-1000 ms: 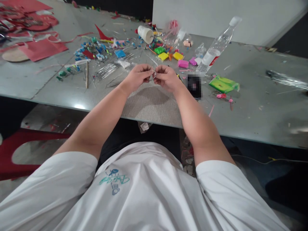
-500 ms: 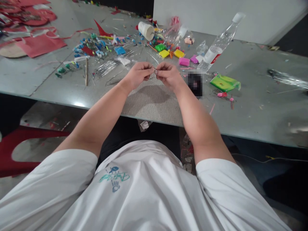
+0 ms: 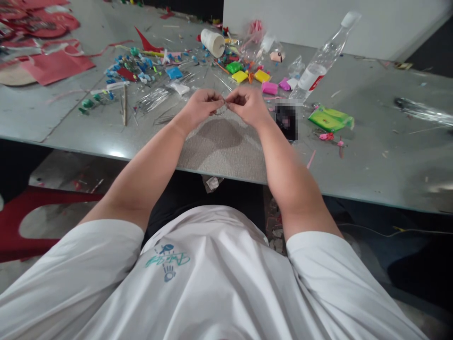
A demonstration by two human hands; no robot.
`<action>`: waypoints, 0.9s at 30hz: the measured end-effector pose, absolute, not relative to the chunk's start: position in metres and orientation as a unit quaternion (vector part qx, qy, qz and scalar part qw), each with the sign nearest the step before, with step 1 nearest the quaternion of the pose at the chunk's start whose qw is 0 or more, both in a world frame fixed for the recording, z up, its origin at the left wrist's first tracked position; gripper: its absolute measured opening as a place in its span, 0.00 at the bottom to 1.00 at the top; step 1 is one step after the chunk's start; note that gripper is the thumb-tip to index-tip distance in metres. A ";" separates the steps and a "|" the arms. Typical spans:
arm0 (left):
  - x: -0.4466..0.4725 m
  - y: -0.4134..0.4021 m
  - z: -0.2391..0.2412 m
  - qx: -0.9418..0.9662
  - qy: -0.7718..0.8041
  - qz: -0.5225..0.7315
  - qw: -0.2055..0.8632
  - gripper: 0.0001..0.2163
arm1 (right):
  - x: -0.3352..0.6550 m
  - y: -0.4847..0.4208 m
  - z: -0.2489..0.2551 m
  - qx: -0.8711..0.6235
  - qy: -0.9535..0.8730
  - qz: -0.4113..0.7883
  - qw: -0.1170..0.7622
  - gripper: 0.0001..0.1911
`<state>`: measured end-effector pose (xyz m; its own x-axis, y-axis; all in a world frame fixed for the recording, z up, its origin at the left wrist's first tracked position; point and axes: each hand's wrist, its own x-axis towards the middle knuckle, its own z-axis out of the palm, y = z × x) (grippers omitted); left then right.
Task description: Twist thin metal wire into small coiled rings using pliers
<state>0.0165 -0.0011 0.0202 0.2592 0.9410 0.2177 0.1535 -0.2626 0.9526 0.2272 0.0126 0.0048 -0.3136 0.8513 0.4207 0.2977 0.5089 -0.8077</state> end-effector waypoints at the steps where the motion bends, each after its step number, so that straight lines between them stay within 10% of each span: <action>1: 0.017 -0.001 0.020 0.652 0.414 0.446 0.452 0.13 | 0.228 0.013 0.003 -0.380 -0.758 0.301 0.436 0.17; 27: 0.021 -0.002 0.012 0.643 0.417 0.444 0.463 0.16 | 0.220 0.013 -0.003 -0.348 -0.752 0.345 0.441 0.22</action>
<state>0.0206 -0.0019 0.0122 0.2572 0.9485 0.1850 0.1249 -0.2225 0.9669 0.2200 0.0131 -0.0026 -0.3676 0.8281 0.4232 0.2195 0.5195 -0.8258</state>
